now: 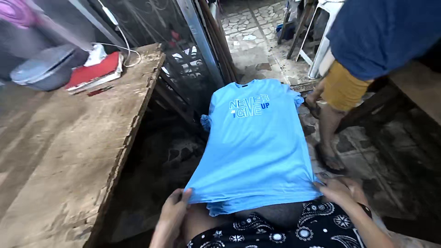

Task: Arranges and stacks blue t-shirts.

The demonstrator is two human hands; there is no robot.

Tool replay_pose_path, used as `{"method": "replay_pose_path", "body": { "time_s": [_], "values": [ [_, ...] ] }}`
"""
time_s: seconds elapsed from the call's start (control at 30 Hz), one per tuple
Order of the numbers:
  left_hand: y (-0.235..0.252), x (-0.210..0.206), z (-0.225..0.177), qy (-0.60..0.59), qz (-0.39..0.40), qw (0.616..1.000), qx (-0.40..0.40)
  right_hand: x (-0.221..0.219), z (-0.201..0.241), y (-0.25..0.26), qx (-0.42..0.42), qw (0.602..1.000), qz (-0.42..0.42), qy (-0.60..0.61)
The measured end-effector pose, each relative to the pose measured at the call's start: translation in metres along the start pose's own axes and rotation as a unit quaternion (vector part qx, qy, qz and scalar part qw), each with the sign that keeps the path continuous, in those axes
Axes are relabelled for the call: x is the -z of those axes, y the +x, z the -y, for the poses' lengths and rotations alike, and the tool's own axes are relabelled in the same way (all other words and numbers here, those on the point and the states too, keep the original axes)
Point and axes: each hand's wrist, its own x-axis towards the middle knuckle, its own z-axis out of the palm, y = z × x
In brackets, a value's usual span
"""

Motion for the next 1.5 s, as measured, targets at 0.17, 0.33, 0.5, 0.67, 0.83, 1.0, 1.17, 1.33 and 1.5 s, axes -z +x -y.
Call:
{"method": "replay_pose_path", "body": {
  "time_s": [0.17,0.33,0.5,0.67,0.83,1.0,1.17,1.33,1.5],
  "values": [
    [-0.011,0.0,-0.015,0.13,0.036,0.978,-0.156,0.015,-0.037,0.0,0.075,0.963,-0.198,0.168],
    [0.018,-0.05,0.027,0.122,0.051,0.989,-0.065,0.043,-0.042,-0.006,0.113,0.862,-0.279,0.408],
    [0.034,-0.069,0.064,0.043,0.119,0.99,0.065,0.064,-0.019,-0.03,0.096,0.961,-0.124,0.227],
    [0.023,-0.004,0.035,-0.237,0.248,0.935,0.09,0.055,-0.011,-0.023,0.072,0.947,-0.154,0.273],
    [0.017,0.034,0.002,-0.395,0.205,0.895,0.021,-0.001,0.006,0.0,0.004,0.995,-0.055,0.082],
    [0.002,0.015,-0.023,-0.069,0.05,0.996,-0.03,-0.016,-0.004,0.008,-0.029,0.991,-0.078,0.102],
    [-0.026,0.001,-0.025,0.107,0.057,0.979,-0.167,0.044,-0.019,-0.018,0.096,0.904,-0.296,0.292],
    [-0.021,-0.062,0.031,0.025,0.027,0.998,-0.047,0.089,0.017,-0.051,0.135,0.875,-0.304,0.353],
    [-0.01,-0.087,0.058,-0.193,0.131,0.956,0.177,0.102,-0.001,-0.036,0.025,0.987,-0.076,0.139]
  ]
}}
